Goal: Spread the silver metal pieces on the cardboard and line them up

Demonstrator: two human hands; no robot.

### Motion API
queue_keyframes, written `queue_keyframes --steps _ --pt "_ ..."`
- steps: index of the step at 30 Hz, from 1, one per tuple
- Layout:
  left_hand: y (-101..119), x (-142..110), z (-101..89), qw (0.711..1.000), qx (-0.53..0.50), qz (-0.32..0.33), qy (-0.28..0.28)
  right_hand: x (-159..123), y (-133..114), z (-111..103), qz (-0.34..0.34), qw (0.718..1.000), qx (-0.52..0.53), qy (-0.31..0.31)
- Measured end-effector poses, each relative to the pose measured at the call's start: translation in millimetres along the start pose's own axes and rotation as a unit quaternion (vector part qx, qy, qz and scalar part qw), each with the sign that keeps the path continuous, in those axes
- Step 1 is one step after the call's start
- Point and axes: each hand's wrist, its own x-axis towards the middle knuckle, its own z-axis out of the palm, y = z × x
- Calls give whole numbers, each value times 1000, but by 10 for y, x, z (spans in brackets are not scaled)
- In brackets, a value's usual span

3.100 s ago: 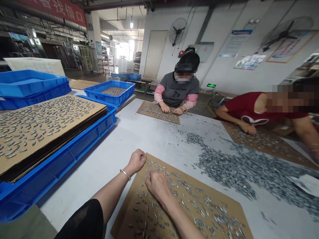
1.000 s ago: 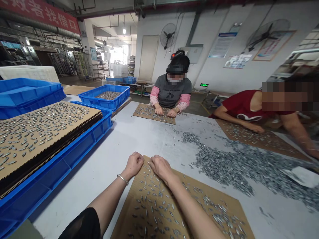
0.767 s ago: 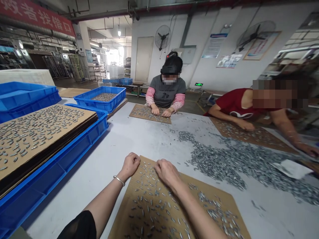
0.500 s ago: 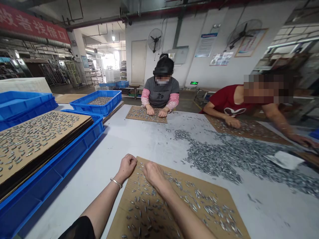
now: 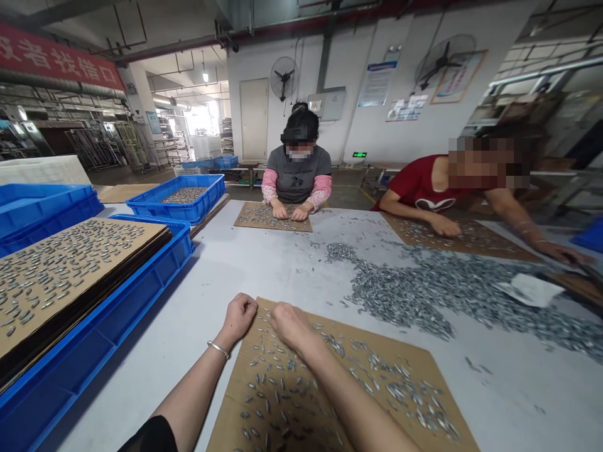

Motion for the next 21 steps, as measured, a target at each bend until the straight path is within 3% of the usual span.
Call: queue_keyframes --steps 4,7,12,18,21 --pt "8 -2 -6 1000 -1 -1 -3 -91 357 -75 32 999 8 31" --pt "15 -4 -7 1000 -1 -2 -1 -153 480 -18 8 1000 21 14" --pt "16 -6 0 1000 2 1 5 -131 342 85 -53 998 18 12" --pt "29 -8 -7 1000 5 3 9 -26 285 74 -67 998 -4 -12" --pt "32 -10 -9 1000 4 2 8 22 332 9 -55 998 29 12"
